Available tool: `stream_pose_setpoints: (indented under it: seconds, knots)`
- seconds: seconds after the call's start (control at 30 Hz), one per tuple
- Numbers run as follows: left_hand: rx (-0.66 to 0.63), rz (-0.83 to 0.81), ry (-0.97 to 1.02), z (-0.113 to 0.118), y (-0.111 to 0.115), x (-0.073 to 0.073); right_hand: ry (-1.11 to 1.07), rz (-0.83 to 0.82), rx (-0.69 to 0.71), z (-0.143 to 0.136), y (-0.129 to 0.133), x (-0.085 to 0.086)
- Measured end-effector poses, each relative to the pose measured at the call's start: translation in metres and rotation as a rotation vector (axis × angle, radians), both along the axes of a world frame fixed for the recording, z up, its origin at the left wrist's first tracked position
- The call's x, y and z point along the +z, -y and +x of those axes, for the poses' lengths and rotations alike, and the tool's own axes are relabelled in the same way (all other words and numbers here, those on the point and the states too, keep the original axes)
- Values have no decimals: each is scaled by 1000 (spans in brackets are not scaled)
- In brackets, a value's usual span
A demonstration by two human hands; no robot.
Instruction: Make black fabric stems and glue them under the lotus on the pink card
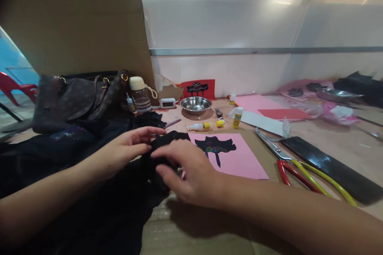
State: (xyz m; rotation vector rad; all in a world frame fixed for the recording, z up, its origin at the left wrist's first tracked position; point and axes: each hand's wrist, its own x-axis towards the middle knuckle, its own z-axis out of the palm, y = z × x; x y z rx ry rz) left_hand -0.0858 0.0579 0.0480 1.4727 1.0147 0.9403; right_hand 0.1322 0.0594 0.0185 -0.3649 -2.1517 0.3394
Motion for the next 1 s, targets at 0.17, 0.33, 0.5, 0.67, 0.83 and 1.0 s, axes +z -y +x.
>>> stream_pose_setpoints:
  seconds: [0.17,0.33,0.5,0.67,0.83,1.0]
  knots:
    - [55,-22,51,3,5,4,-160,-518,-91,-3,-22,-2]
    - [65,-107,102,4,6,0,-119,-924,87,-7,-33,-10]
    - [69,-27,-20,-1,0,-6,-173,-1006,73,-7,-29,-13]
    - [-115,312,-348,6,13,-4,-213,-1060,71,-6,-26,-6]
    - [-40,384,-403,14,17,-11,-238,-1070,102,-7,-26,-4]
    - [17,64,-124,9,4,-12,-253,-1055,141,-6,-31,-9]
